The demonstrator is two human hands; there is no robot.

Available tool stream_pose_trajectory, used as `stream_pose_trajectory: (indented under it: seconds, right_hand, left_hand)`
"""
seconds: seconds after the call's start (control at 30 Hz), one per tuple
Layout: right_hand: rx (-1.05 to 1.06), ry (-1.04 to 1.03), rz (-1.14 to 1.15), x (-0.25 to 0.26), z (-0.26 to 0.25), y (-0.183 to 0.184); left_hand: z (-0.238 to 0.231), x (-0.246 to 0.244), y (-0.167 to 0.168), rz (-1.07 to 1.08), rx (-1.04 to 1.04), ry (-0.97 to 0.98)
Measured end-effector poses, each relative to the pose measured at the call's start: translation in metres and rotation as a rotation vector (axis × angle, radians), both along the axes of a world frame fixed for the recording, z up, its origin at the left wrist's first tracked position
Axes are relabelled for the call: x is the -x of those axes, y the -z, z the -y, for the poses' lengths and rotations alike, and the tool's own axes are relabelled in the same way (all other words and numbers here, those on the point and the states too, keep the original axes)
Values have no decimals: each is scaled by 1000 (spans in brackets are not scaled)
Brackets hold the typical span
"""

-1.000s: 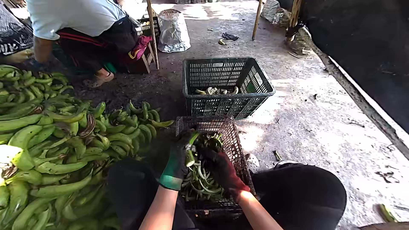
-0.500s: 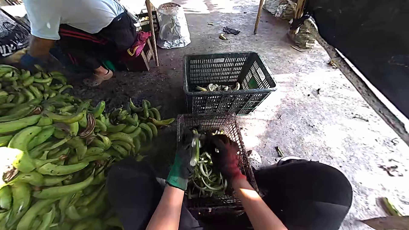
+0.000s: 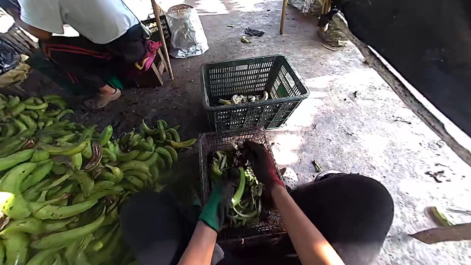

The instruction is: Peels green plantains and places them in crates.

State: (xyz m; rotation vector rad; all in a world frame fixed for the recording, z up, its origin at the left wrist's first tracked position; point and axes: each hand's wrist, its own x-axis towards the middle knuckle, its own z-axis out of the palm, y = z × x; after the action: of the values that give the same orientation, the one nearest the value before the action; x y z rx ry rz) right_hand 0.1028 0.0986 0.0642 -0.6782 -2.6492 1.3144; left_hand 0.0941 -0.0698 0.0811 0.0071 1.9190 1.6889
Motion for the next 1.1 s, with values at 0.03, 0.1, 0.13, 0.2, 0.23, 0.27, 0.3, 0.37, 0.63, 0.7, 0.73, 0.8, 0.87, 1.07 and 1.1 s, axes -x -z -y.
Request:
stream_pose_trajectory:
  seconds: [0.03, 0.1, 0.13, 0.2, 0.23, 0.27, 0.3, 0.37, 0.63, 0.7, 0.73, 0.8, 0.87, 1.07, 1.1]
  right_hand:
    - [84, -1, -40, -2, -4, 2]
    - [196, -59, -40, -22, 9, 4]
    - [196, -113, 11, -40, 24, 5]
    - [76, -201, 68, -65, 46, 6]
    - [-9, -202, 35, -67, 50, 9]
    - [-92, -181, 12, -63, 48, 9]
    - [-159, -156, 14, -54, 39, 7]
    - [-233, -151, 110, -32, 16, -1]
    - [233, -93, 79, -44, 17, 19]
    - [220, -14, -26, -62, 43, 31]
    - [219, 29, -104, -67, 54, 38]
    - [189, 57, -174, -73, 67, 46]
    - [134, 32, -181, -69, 64, 44]
    - [57, -152, 110, -32, -2, 11]
    - [34, -156, 107, -32, -5, 8]
  left_hand:
    - [-4, 3, 4, -36, -11, -74]
    - [-1, 21, 5, -95, 28, -205]
    - [1, 27, 5, -110, 25, -267]
    - [0, 36, 7, -168, -52, -344]
    - [0, 36, 7, -186, -35, -315]
    - [3, 30, 5, -162, 33, -221]
    - [5, 23, 3, -142, 114, -104]
    - [7, 15, -5, -74, 189, 84]
    - [1, 24, 20, -112, -85, -226]
    - [-9, 31, 19, -166, -226, -446]
    - [-15, 32, 18, -162, -296, -557]
    - [-24, 30, 16, -159, -349, -722]
    - [-27, 27, 19, -140, -351, -718]
    - [-7, 18, 9, -186, -226, -101]
    - [-5, 19, 9, -175, -266, -136]
